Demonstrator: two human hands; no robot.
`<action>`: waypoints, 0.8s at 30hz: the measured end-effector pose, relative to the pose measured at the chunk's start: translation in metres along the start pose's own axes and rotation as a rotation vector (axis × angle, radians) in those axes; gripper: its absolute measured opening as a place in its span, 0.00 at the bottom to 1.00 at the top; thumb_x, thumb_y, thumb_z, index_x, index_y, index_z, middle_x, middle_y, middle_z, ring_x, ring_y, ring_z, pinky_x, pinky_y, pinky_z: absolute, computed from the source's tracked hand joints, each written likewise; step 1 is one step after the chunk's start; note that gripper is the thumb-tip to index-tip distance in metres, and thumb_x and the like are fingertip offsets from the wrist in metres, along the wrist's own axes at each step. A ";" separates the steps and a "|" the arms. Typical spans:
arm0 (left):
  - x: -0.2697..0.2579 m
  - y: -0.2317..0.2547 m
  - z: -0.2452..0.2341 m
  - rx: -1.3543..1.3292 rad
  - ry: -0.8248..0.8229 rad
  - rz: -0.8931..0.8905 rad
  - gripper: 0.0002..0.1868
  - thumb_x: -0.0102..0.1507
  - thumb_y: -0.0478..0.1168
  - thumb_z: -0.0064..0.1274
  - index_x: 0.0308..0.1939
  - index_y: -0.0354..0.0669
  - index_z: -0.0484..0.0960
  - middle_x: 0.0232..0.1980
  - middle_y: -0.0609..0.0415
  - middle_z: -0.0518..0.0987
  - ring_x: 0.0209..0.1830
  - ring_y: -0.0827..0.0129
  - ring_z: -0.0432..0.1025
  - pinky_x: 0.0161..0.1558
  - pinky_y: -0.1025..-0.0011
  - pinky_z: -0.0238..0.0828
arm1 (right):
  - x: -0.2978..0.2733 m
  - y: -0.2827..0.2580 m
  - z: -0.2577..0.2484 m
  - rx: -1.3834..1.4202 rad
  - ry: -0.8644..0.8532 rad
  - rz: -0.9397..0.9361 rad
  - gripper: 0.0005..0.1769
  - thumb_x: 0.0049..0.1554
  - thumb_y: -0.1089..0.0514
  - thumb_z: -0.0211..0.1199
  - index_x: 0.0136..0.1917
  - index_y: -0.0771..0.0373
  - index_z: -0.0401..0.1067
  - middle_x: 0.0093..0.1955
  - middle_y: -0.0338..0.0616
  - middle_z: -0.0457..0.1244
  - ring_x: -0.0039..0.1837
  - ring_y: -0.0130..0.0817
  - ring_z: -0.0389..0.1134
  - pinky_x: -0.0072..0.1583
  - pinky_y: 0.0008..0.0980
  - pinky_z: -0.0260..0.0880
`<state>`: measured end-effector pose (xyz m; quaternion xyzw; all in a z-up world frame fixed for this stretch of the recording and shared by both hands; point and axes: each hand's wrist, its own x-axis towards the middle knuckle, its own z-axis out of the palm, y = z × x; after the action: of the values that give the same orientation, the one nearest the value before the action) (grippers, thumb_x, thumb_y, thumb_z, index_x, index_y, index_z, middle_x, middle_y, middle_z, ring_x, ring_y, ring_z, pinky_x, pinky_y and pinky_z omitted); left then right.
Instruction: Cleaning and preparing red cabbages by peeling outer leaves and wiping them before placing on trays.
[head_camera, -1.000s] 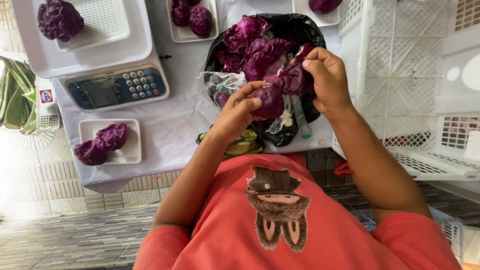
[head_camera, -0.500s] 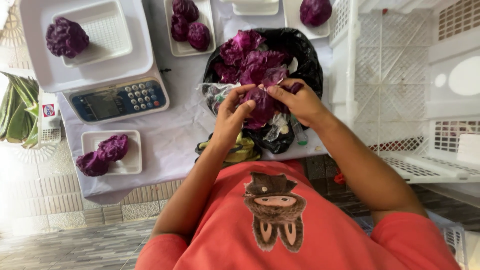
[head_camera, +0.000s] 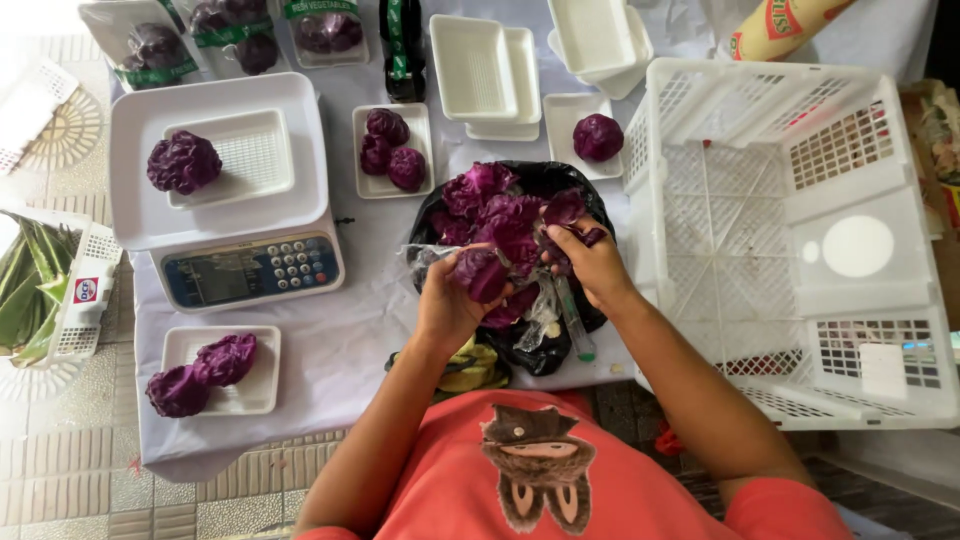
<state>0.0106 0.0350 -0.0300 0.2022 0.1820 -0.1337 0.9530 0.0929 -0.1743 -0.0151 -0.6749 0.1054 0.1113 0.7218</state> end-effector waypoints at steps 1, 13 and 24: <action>-0.001 0.001 0.000 -0.002 -0.002 0.004 0.27 0.62 0.55 0.49 0.59 0.44 0.80 0.48 0.43 0.83 0.42 0.52 0.80 0.49 0.53 0.80 | -0.004 -0.007 0.001 -0.002 -0.004 -0.003 0.10 0.59 0.58 0.70 0.53 0.64 0.76 0.40 0.53 0.71 0.37 0.45 0.76 0.34 0.39 0.79; -0.013 0.013 -0.003 0.071 -0.006 0.037 0.27 0.64 0.56 0.45 0.60 0.47 0.79 0.44 0.43 0.83 0.41 0.48 0.81 0.40 0.62 0.79 | -0.031 -0.040 0.019 -0.433 -0.327 -0.284 0.36 0.63 0.61 0.62 0.82 0.48 0.56 0.82 0.53 0.51 0.82 0.57 0.45 0.75 0.59 0.52; -0.003 0.001 -0.022 0.062 0.055 -0.003 0.23 0.65 0.55 0.48 0.58 0.47 0.79 0.47 0.44 0.81 0.44 0.48 0.81 0.47 0.57 0.82 | -0.048 -0.031 0.028 -0.901 -0.661 -0.435 0.28 0.62 0.66 0.54 0.75 0.61 0.65 0.81 0.63 0.48 0.80 0.71 0.42 0.74 0.67 0.52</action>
<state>0.0019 0.0461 -0.0467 0.2350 0.2042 -0.1353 0.9406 0.0569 -0.1495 0.0304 -0.8502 -0.3230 0.1988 0.3652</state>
